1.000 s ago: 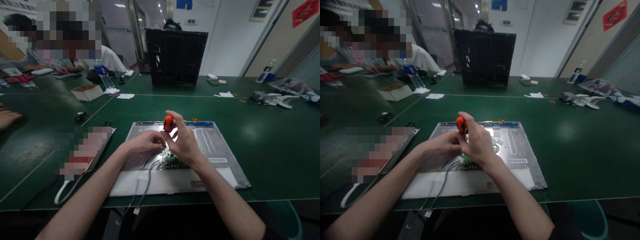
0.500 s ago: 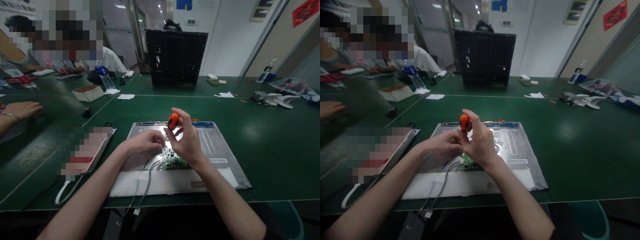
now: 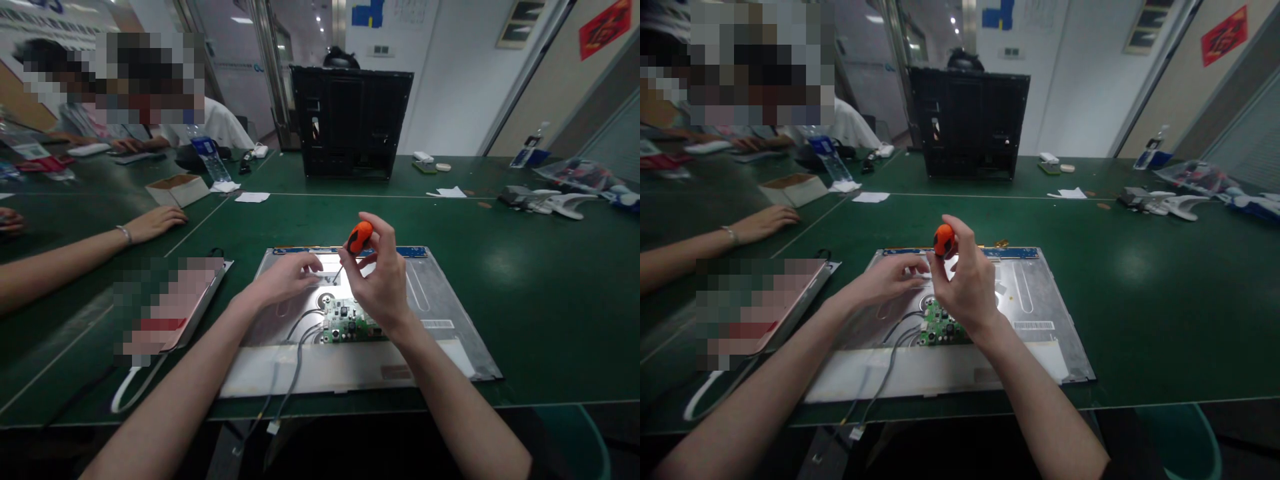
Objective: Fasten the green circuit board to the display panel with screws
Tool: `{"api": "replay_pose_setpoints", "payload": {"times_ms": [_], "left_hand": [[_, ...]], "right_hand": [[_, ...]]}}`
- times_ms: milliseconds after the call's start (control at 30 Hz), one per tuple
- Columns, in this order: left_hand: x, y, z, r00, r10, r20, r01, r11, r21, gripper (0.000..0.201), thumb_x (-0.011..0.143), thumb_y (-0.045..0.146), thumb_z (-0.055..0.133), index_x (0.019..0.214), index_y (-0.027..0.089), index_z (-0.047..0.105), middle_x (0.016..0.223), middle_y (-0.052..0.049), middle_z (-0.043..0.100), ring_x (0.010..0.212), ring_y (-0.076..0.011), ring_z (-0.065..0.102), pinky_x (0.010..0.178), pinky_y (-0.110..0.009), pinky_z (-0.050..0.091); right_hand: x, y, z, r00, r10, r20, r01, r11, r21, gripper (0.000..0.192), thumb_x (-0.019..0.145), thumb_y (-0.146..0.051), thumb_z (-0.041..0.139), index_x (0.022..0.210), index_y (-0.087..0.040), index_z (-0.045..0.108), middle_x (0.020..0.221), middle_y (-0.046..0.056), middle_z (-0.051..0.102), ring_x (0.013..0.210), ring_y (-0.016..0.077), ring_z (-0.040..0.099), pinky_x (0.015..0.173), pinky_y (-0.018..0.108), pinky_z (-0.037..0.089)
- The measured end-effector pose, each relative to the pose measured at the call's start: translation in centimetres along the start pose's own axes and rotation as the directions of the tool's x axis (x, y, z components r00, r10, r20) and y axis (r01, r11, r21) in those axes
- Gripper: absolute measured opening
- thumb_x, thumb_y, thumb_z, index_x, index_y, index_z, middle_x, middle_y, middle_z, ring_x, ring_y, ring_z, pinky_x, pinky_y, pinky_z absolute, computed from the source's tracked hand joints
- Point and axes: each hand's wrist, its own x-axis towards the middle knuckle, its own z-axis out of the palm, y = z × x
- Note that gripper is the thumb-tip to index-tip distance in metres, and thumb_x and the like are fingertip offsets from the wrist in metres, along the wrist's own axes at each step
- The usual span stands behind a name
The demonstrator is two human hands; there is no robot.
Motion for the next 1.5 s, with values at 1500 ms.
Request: {"api": "replay_pose_setpoints", "payload": {"times_ms": [1500], "left_hand": [[-9.2,5.1,5.9,0.963,0.066,-0.261,-0.111,0.980,-0.162,0.017,0.094,0.015,0.048,0.089,0.020,0.064,0.089,-0.004,0.066,0.084,-0.0183,0.061,0.074,-0.030,0.047]], "right_hand": [[-2.0,0.0,-1.3,0.965,0.135,0.224,-0.209,0.912,0.354,0.059,0.082,-0.031,0.068,0.132,-0.028,0.036,0.078,-0.007,0.063,0.052,0.0091,0.061,0.044,0.021,0.047]]}}
